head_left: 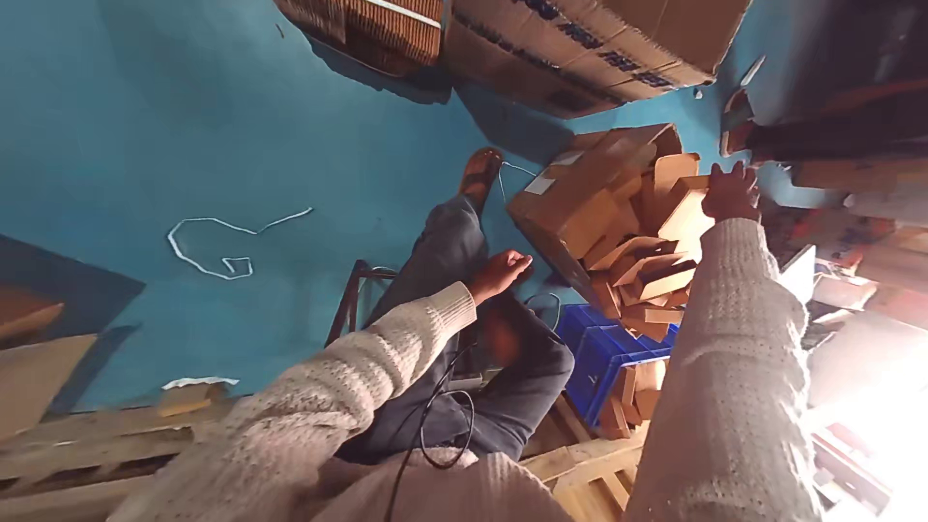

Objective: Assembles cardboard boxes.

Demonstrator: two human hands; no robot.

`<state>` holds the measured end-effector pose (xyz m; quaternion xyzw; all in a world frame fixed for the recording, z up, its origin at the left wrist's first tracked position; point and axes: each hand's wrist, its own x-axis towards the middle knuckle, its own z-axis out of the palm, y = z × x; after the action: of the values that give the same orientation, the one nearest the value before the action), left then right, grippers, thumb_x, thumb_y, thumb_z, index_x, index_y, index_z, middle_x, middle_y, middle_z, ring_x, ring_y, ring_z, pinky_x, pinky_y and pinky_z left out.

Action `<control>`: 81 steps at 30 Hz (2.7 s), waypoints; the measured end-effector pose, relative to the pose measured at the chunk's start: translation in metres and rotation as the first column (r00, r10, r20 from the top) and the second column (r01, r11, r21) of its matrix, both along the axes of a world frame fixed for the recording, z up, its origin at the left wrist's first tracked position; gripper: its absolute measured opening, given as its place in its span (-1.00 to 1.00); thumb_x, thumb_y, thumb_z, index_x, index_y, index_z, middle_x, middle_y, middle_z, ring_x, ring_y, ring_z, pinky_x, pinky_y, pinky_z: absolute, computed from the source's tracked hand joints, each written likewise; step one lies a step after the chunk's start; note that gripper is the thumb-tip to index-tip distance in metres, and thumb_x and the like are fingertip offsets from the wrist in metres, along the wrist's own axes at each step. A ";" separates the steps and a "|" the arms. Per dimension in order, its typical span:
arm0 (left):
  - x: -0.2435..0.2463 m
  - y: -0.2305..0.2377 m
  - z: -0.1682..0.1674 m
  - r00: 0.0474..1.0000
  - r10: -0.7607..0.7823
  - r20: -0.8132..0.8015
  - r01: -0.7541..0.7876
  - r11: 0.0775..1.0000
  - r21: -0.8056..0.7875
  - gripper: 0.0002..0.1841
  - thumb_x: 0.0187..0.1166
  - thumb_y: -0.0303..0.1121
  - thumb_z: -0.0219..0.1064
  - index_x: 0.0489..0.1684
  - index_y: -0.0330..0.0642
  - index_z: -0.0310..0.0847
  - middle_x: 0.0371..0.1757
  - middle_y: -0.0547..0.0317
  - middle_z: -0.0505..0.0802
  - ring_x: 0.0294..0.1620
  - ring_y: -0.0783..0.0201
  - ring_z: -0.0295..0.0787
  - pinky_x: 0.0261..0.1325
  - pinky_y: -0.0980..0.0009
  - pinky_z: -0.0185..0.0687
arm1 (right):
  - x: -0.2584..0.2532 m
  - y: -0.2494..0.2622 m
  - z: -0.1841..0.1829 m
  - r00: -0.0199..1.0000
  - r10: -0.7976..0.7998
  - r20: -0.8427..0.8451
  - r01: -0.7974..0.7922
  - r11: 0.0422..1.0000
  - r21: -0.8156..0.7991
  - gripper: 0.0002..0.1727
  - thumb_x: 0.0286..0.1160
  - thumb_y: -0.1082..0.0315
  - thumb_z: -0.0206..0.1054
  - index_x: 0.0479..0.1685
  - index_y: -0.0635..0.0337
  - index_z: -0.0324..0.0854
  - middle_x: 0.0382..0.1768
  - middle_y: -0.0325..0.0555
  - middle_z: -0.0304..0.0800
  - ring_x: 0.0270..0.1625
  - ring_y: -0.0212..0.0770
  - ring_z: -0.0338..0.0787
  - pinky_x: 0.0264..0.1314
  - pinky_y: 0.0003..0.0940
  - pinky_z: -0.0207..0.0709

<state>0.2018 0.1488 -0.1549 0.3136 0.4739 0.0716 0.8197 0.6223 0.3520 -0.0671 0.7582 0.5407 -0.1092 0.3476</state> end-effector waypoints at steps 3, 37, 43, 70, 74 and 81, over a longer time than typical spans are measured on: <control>0.004 0.001 -0.003 1.000 -0.020 -0.009 0.020 1.000 0.011 -0.47 0.85 -0.04 0.03 0.48 -0.34 0.45 0.28 -0.18 0.75 0.19 0.11 0.73 0.25 0.19 0.59 | -0.012 0.000 -0.012 0.999 0.034 -0.038 -0.029 0.992 0.124 -0.03 0.28 0.61 0.39 0.84 0.32 0.03 0.82 0.52 -0.15 0.84 0.54 -0.15 0.67 0.62 -0.14; 0.018 -0.008 0.000 0.994 -0.055 -0.095 0.057 0.998 0.013 -0.49 0.85 -0.08 0.05 0.47 -0.35 0.46 0.25 -0.18 0.76 0.17 0.11 0.72 0.24 0.18 0.56 | -0.023 -0.057 -0.061 0.975 -0.053 -0.217 0.081 0.990 0.118 -0.08 0.54 0.02 0.32 0.85 0.22 0.01 0.86 0.37 -0.17 0.86 0.46 -0.13 0.61 0.64 -0.04; 0.011 -0.006 0.000 0.996 -0.034 -0.085 0.037 0.998 0.041 -0.47 0.85 -0.05 0.03 0.50 -0.34 0.44 0.29 -0.17 0.73 0.18 0.11 0.71 0.22 0.19 0.57 | -0.017 -0.074 -0.063 0.976 -0.049 -0.212 0.076 0.990 0.122 -0.06 0.54 -0.03 0.31 0.84 0.28 0.03 0.85 0.41 -0.16 0.86 0.45 -0.08 0.64 0.57 0.05; 0.163 0.093 -0.044 0.633 -0.349 -0.690 0.733 0.558 0.390 -0.37 0.81 0.01 0.02 0.69 -0.29 0.31 0.37 -0.42 0.70 0.40 -0.39 0.64 0.40 -0.34 0.47 | -0.189 -0.427 -0.097 0.359 -0.293 -0.886 0.933 0.110 0.342 -0.46 0.63 0.40 0.27 0.50 0.58 0.36 0.39 0.43 0.57 0.27 0.01 0.76 0.30 -0.25 0.67; 0.166 0.068 -0.028 0.511 -0.405 -0.758 0.840 0.423 0.340 -0.50 0.82 -0.18 0.06 0.53 -0.40 0.41 0.19 -0.52 0.75 0.28 -0.49 0.69 0.28 -0.42 0.51 | -0.159 -0.409 -0.104 0.350 -0.237 -0.906 0.933 0.009 0.358 -0.49 0.64 0.39 0.25 0.49 0.53 0.39 0.42 0.40 0.53 0.26 0.00 0.75 0.21 -0.28 0.70; 0.160 0.035 -0.056 0.475 -0.351 -0.807 0.847 0.432 0.310 -0.47 0.83 -0.06 -0.04 0.53 -0.29 0.42 0.21 -0.43 0.77 0.25 -0.46 0.72 0.21 -0.47 0.50 | -0.151 -0.418 -0.116 0.290 -0.279 -0.915 0.945 -0.068 0.320 -0.46 0.64 0.38 0.28 0.53 0.51 0.36 0.43 0.40 0.51 0.24 -0.02 0.75 0.20 -0.29 0.69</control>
<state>0.3619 0.1837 -0.2109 0.7518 0.4968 -0.1923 0.3886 0.4718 -0.0663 -0.1835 0.8813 0.1115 -0.1956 -0.4155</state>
